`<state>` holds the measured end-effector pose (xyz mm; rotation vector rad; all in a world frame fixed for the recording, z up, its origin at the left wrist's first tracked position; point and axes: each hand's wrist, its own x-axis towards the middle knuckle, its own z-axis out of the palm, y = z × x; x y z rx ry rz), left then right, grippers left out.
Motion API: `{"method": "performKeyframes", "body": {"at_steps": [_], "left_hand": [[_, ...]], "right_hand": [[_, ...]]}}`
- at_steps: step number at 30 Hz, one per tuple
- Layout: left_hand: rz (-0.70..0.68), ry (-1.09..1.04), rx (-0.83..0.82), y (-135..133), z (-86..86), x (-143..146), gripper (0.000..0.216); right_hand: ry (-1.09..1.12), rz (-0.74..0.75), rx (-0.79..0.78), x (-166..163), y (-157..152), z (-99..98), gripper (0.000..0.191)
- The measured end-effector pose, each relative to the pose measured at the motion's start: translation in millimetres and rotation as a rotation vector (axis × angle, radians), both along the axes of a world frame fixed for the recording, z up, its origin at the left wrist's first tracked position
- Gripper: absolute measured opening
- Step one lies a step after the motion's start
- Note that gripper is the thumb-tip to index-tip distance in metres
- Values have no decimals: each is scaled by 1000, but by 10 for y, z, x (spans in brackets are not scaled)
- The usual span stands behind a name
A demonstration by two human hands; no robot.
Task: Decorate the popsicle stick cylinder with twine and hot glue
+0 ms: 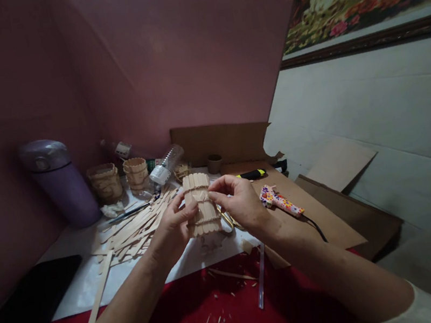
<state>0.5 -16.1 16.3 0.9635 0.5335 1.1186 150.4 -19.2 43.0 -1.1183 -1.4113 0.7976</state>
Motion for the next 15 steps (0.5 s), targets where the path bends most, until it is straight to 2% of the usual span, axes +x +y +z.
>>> {"method": "performKeyframes", "body": {"at_steps": [15], "left_hand": [[19, -4, -24, -8, -18, 26, 51]], "right_hand": [[-137, -98, 41, -45, -38, 1, 6]]}}
